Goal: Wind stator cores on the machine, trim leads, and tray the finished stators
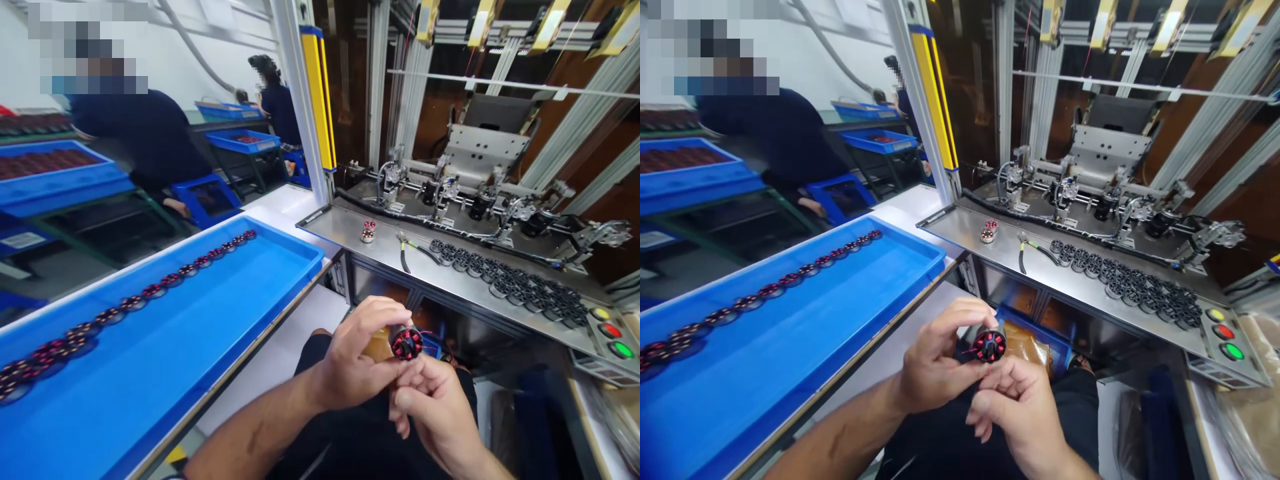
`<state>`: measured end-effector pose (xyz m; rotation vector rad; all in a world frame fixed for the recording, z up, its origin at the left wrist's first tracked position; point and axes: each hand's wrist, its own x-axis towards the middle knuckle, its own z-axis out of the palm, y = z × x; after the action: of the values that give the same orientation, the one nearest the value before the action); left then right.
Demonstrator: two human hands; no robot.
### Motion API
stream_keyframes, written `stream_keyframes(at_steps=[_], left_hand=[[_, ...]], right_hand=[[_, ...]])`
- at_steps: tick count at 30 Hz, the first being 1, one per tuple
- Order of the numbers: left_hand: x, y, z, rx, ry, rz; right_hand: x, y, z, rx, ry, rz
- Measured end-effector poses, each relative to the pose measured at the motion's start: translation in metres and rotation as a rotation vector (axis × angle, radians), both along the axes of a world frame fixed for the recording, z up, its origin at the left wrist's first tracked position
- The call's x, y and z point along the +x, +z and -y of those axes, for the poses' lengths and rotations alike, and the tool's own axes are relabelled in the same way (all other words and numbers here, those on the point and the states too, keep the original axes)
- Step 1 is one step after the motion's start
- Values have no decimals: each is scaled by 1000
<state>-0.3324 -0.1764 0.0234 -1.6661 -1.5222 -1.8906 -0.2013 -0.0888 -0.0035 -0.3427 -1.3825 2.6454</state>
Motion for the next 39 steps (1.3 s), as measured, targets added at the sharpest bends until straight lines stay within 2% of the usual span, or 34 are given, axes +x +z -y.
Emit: stream_keyframes(at_steps=[3,8,14,18,23,27,30,33,36,39], left_hand=[[-3,-6,4,-26,-29,81],[-4,-10,4,-37,-33,129],[-3,-16,2,-3,-21,165],[-5,-20,4,-37,-37,321],[-6,-23,6,-46,-212,516],[-5,-27,10,-58,-321,525],[-1,-27,13,-109,-367,493],[4,-27,13,-160,-374,505],[6,-29,10,-137,-378,581],[5,-30,7,-88,-422,675]], right_hand=[[3,-2,-2,-20,33,13],[-6,-3,4,-39,-89,-65],[-15,0,8,-119,-109,38],[-6,-8,4,-50,-44,35],[4,-18,-10,104,40,68],[8,-3,-39,266,112,40],[7,15,-51,375,20,19],[0,28,-47,462,-15,60],[-6,29,-39,453,-43,78],[-7,22,-32,405,-42,64]])
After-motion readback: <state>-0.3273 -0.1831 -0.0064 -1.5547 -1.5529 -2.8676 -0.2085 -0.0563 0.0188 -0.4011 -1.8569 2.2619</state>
